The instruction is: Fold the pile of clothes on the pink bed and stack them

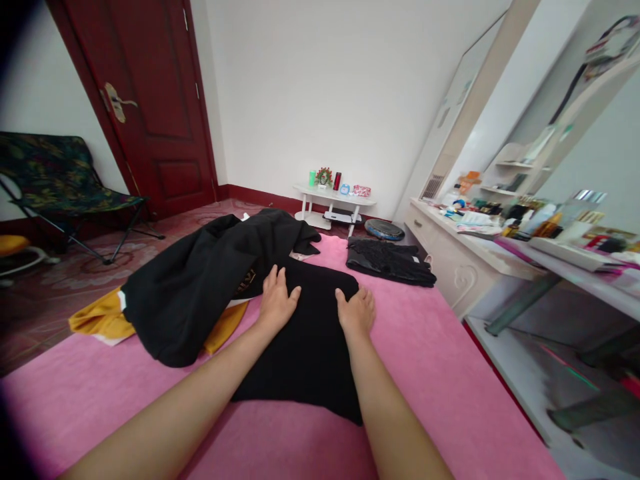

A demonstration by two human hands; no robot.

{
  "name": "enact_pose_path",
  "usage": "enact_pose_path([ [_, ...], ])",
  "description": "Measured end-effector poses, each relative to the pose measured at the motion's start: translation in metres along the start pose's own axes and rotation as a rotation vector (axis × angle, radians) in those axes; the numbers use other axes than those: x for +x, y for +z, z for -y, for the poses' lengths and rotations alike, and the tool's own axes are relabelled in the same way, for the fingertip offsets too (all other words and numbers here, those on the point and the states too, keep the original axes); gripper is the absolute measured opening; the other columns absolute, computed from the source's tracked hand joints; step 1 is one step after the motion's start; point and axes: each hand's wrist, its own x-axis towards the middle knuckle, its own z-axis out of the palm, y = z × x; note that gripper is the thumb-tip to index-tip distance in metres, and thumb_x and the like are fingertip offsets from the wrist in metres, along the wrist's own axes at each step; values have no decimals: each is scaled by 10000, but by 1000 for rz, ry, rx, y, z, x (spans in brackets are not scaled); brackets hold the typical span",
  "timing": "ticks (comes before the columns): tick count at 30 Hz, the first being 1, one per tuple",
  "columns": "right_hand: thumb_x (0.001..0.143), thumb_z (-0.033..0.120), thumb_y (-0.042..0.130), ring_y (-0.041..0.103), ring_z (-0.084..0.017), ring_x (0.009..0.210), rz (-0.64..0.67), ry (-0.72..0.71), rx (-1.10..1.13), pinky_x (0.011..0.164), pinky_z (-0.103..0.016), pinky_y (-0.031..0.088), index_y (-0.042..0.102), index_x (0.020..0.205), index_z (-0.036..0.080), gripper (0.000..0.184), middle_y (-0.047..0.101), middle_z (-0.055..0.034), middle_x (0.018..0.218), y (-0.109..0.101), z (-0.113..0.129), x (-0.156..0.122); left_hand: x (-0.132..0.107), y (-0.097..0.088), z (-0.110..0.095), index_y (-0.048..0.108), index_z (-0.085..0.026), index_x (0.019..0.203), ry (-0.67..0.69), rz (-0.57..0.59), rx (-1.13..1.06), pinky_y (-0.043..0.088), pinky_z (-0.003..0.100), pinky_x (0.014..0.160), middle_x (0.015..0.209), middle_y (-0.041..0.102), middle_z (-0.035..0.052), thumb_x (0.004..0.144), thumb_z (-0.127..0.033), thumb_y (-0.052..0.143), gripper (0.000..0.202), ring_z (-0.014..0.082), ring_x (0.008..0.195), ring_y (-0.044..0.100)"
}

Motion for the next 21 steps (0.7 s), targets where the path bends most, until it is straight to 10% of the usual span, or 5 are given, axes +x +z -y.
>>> enact_pose_path([
  [6,765,419,566,409,-339,1245,-232,30,192,1017,-407,327,447,1294,29,669,468,-249,1314,-7,-14,-9,-1,0,3,347,-60,1360,-18,-40,-78,300,425,1073,1403,360,222,814,-294,550,627,332,1317,327],
  [11,737,463,568,538,-345,1040,-190,154,183,863,-445,411,658,1015,152,427,593,-196,1096,-14,-22,-14,3,2,8,368,-60,1337,-34,-91,-126,320,407,1063,1288,479,199,792,-250,580,615,299,1245,425],
  [21,797,392,470,607,-237,767,-290,172,372,724,-327,454,633,812,165,280,678,-110,851,-13,-32,-8,7,4,11,627,-232,1083,73,-46,-321,341,373,1079,1249,521,59,777,-124,564,330,223,1247,445],
])
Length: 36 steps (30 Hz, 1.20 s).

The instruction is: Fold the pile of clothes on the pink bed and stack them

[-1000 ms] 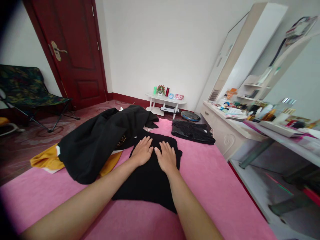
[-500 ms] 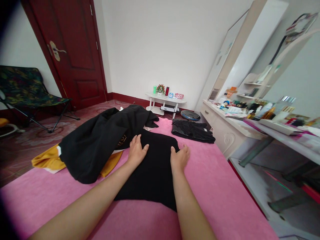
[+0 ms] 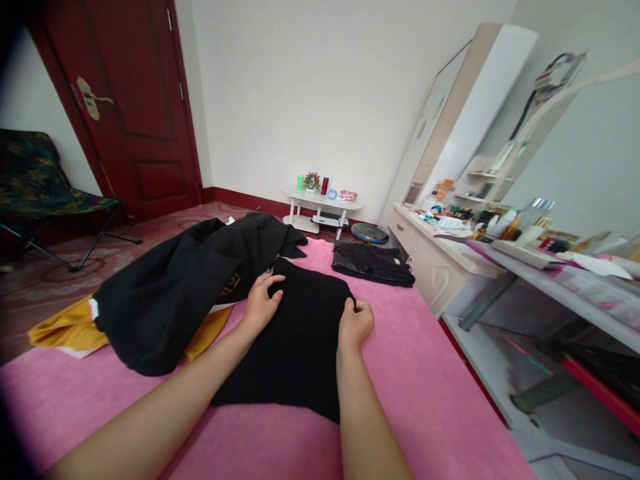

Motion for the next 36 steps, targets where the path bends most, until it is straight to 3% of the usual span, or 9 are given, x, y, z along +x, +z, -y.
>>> enact_pose_path([
  [7,695,360,645,657,-277,882,92,54,136,805,-382,497,619,1011,126,394,705,-144,932,-2,2,2,5,-3,-5,390,-132,1310,-243,-45,-139,362,405,1053,1318,492,167,730,-192,666,645,278,1247,461],
  [11,677,391,680,692,-270,749,578,309,512,671,-384,558,662,848,128,315,718,-110,741,-14,19,-1,9,-14,-20,504,-138,1164,-587,136,-689,512,415,862,1071,647,139,676,-245,732,548,264,976,639],
  [13,631,319,720,695,-264,718,684,384,731,662,-387,569,659,804,141,256,718,-88,705,-29,36,3,16,-27,-38,564,-131,1038,-622,241,-933,548,408,758,890,680,106,626,-234,761,467,251,810,671],
  [21,579,184,748,651,-168,918,145,-447,1146,910,-351,482,630,933,196,373,703,4,959,-105,124,53,69,-94,-141,472,-190,1245,326,82,-951,436,388,955,1100,620,38,555,-126,779,758,240,1056,583],
  [25,610,172,687,646,-186,865,112,-486,935,850,-343,497,654,870,215,265,704,12,883,-104,73,48,46,-88,-109,494,-196,1242,551,253,-606,423,354,930,1071,606,42,679,-116,669,595,199,996,579],
  [28,607,168,623,648,-233,844,533,-452,603,809,-365,507,684,736,217,150,721,-24,849,-91,-2,28,3,-70,-45,629,-179,968,645,541,-274,433,314,877,942,626,21,619,11,556,404,176,926,567],
  [31,614,169,568,631,-254,975,755,-348,425,939,-404,440,675,625,213,117,728,-45,923,-88,-55,16,-28,-64,-1,650,-186,783,592,706,-69,435,272,831,846,629,3,538,81,417,431,156,902,555],
  [33,619,186,552,642,-252,955,783,-283,387,931,-410,437,669,599,204,121,733,-53,892,-94,-64,19,-32,-72,-1,660,-196,694,547,797,-11,433,254,817,774,639,-12,534,81,384,423,140,852,572],
  [36,626,218,554,663,-232,784,672,-256,342,805,-387,480,674,619,193,123,726,-54,768,-103,-40,29,-18,-87,-36,658,-205,601,445,824,91,445,237,732,654,650,-36,592,49,394,367,120,685,598],
])
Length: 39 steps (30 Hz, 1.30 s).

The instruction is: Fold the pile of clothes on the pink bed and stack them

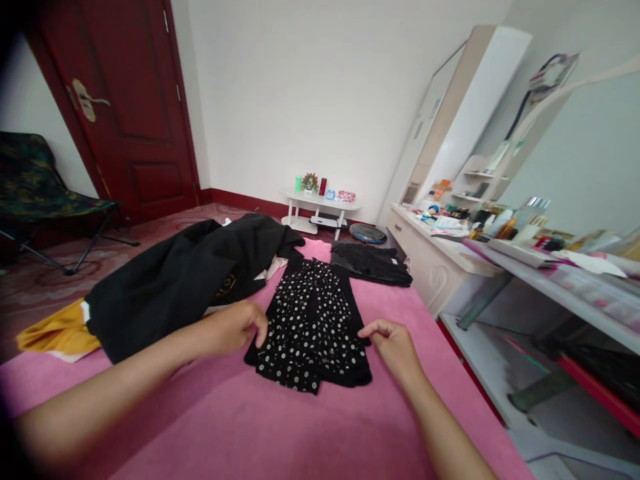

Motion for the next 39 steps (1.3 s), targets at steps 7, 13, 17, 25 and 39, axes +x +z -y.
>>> enact_pose_path([
  [7,733,217,512,619,-206,874,-152,-275,-181,819,-356,465,667,886,195,220,687,-51,924,54,49,23,56,19,-48,655,-184,1003,10,-432,73,438,268,924,1060,660,26,771,-84,451,325,159,1007,596],
  [13,814,196,458,578,-219,913,-207,-381,-337,841,-382,462,618,841,197,162,623,-78,944,82,3,7,55,96,-22,421,-146,1362,-82,-274,311,239,431,1131,1481,336,92,890,-302,412,498,253,1393,224],
  [17,841,175,436,555,-224,1018,-235,-465,-376,919,-397,437,619,888,200,190,606,-88,1051,83,13,0,53,98,-21,391,-158,1384,-98,-274,338,227,432,1137,1506,290,79,887,-309,409,520,245,1405,187],
  [25,929,367,353,303,-185,1361,117,-389,-442,1137,-392,226,366,1407,162,521,358,-85,1473,105,37,45,56,95,-23,379,-140,1391,-106,-278,326,224,416,1143,1494,310,97,873,-329,430,554,246,1397,214],
  [39,941,509,205,197,-227,1405,-21,-98,-581,1123,-501,166,291,1453,193,609,261,-48,1517,96,-17,71,87,57,-39,698,-187,950,-38,-241,250,389,356,1029,1016,696,53,875,-278,452,274,203,981,629],
])
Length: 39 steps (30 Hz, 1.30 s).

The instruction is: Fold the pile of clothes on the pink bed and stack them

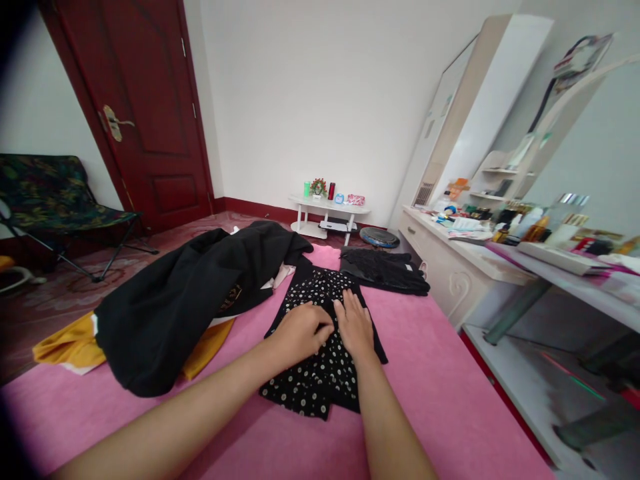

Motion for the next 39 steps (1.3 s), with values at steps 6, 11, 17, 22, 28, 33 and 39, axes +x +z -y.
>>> enact_pose_path([
  [6,932,525,256,250,-228,1388,-48,10,151,1126,-508,163,382,1410,248,567,333,-35,1488,-2,-5,1,49,5,62,417,-206,1370,-7,72,-91,294,405,1079,1463,378,69,946,-426,339,484,236,1344,342],
  [11,923,528,299,270,-236,1380,-53,35,129,1131,-486,173,391,1408,212,586,344,-57,1481,-5,2,0,41,28,118,203,-217,1470,-342,92,-3,189,449,1116,1535,177,112,945,-529,245,611,237,1412,163],
  [17,909,511,348,326,-251,1352,-92,23,127,1122,-467,216,436,1377,155,595,394,-102,1450,-6,3,-1,22,33,117,437,-169,1368,-376,-116,4,269,394,1110,1448,395,107,942,-334,355,464,215,1339,353],
  [22,865,424,440,540,-257,1157,-305,11,269,1024,-440,378,602,1189,122,472,602,-141,1238,-17,0,3,27,14,87,595,-143,1198,-248,-293,-17,296,318,1113,1392,466,86,871,-179,418,373,191,1297,409],
  [28,767,339,548,629,-232,976,-423,71,569,922,-401,467,657,1035,131,356,681,-115,1067,-25,-8,24,30,32,54,313,-90,1416,-201,-93,-37,226,394,1144,1505,279,120,902,-373,400,594,224,1395,231],
  [33,728,401,577,651,-243,879,-362,162,388,828,-378,487,679,972,135,375,706,-123,970,-23,-8,65,22,44,50,251,-143,1445,-191,-58,75,152,454,1153,1544,169,102,886,-428,418,649,246,1421,126],
  [39,572,455,712,626,-231,666,-345,193,289,675,-341,463,712,686,192,287,697,-55,679,-17,-8,91,22,43,53,266,-206,1444,-169,-80,67,161,458,1147,1548,164,78,873,-424,438,635,253,1421,122],
])
